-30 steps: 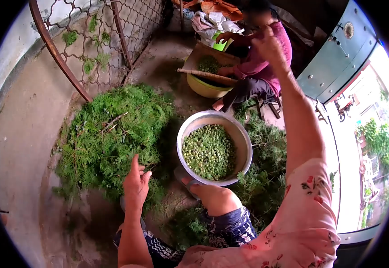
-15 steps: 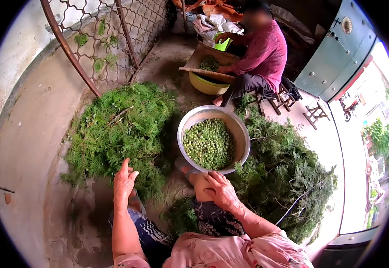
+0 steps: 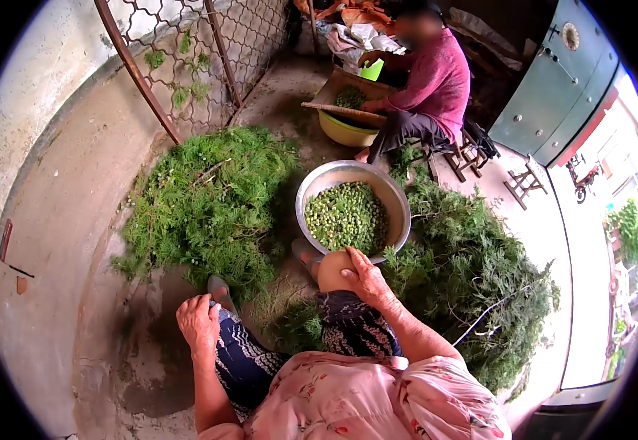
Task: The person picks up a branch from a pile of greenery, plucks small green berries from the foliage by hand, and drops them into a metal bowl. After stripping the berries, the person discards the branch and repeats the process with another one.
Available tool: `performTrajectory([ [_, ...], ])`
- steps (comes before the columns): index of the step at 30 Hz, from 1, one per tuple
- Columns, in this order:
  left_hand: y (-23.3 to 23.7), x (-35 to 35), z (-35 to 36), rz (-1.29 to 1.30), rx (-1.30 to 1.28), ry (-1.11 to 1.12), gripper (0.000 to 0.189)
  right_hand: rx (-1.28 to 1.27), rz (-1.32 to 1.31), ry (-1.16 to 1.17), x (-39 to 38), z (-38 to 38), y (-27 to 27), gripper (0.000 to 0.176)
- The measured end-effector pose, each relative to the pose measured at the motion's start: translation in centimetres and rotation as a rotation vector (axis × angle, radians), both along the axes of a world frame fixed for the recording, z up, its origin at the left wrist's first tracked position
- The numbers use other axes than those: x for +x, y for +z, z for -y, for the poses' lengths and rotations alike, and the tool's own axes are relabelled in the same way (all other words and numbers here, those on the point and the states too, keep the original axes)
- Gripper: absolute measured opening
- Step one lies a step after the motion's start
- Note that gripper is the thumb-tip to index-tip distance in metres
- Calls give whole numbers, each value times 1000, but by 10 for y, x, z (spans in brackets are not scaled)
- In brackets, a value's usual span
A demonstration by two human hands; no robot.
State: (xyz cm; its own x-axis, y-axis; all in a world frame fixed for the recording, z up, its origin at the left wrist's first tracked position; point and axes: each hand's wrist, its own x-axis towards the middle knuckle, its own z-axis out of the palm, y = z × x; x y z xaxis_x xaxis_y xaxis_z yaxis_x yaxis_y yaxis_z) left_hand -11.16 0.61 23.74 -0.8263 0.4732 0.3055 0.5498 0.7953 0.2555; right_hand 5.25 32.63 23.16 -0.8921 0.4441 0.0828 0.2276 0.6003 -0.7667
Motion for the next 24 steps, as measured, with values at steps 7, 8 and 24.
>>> performTrajectory([
  [7,0,6,5,-25,7,18,28,-69,154,-230,47,-13,-14,30],
  [8,0,6,4,-27,4,23,28,-43,-20,-269,49,-7,-13,27],
  [24,-1,5,4,-61,-2,11,27,448,-388,-12,-8,-11,-3,10],
])
